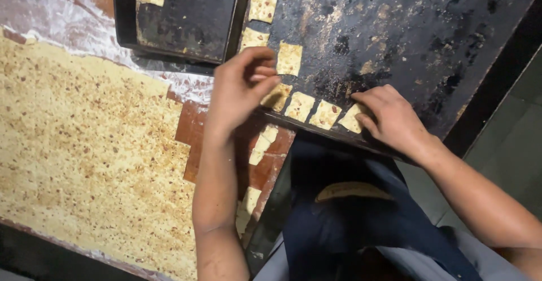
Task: The person picks up cut square dough pieces from a large seasoned dough sheet on the worktable and arranges them one at a time in spaced rows on dark baking trays, turning each piece over and repositioning the trays as they fill.
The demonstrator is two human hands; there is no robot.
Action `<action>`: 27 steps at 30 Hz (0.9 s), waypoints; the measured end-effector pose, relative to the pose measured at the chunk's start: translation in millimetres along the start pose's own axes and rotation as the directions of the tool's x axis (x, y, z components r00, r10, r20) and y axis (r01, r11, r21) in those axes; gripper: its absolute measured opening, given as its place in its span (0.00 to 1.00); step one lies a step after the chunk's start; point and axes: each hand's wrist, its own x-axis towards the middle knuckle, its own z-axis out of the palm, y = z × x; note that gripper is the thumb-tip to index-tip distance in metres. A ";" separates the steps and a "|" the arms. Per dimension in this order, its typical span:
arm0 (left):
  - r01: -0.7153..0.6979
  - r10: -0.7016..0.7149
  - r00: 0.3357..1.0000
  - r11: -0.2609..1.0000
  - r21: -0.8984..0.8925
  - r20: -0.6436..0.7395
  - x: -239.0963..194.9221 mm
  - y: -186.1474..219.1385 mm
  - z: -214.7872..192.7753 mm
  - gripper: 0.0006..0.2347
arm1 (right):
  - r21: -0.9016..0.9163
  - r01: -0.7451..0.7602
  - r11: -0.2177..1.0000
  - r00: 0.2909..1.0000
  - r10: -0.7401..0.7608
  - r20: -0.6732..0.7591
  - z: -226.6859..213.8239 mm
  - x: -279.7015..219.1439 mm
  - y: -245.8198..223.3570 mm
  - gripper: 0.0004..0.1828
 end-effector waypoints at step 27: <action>-0.212 0.312 0.936 0.138 0.967 0.161 182.6 -208.9 -213.4 0.09 | 0.086 -0.424 0.902 0.877 0.432 -0.211 -14.7 -46.6 -12.5 0.22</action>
